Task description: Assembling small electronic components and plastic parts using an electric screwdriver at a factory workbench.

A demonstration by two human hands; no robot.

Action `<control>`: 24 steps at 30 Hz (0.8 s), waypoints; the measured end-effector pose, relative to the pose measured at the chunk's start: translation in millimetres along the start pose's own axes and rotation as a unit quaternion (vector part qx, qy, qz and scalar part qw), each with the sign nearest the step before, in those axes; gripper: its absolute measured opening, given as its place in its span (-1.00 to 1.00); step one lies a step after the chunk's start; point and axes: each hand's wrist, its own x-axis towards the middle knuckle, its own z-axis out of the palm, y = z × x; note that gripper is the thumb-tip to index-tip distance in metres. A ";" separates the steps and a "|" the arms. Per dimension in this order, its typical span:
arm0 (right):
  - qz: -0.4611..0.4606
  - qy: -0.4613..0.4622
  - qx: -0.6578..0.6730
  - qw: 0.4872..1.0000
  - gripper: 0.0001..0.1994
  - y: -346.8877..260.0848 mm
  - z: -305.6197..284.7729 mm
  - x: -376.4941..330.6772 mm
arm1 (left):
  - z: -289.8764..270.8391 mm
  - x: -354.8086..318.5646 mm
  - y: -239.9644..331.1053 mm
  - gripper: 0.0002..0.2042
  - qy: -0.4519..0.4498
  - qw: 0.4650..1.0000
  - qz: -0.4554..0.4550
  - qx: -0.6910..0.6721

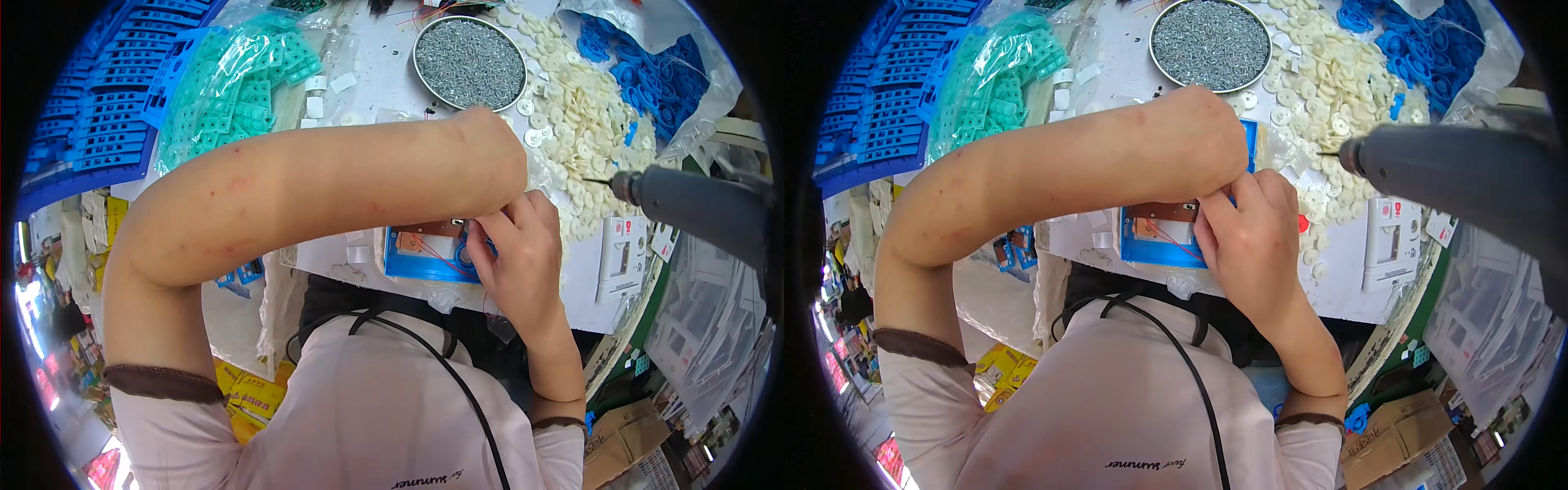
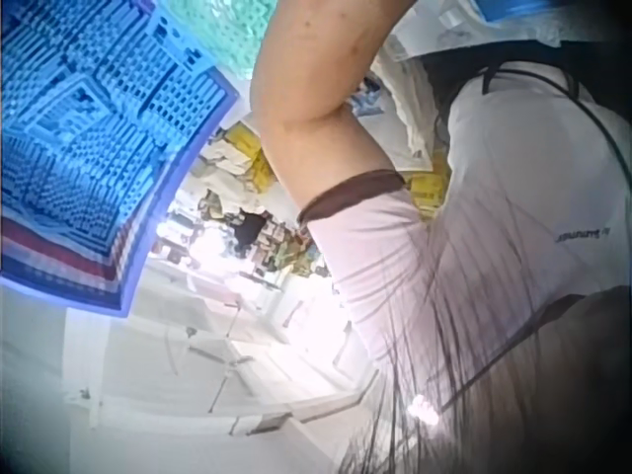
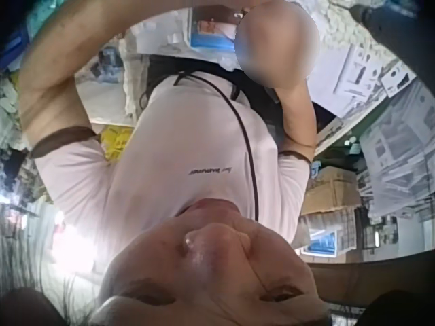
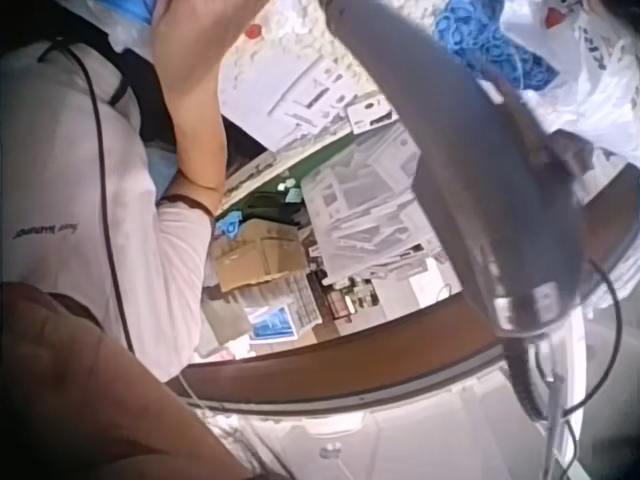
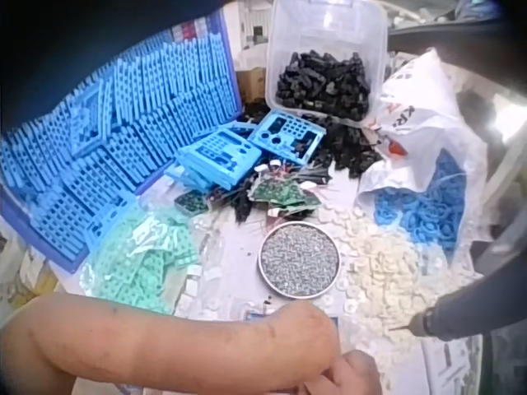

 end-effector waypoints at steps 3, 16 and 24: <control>-0.001 0.021 0.001 1.000 -0.73 1.9 2.8 -3.2 | -9.3 0.5 10.1 -0.90 -0.031 0.999 -0.004 -0.005; 0.005 -0.032 -0.083 0.996 -0.85 9.8 -11.4 6.3 | -14.3 18.4 -8.2 -0.82 -0.046 0.981 -0.176 -0.065; 0.003 -0.089 -0.103 0.991 -0.81 4.7 -20.1 26.0 | -18.4 25.0 -11.5 -0.82 -0.103 0.977 -0.164 -0.089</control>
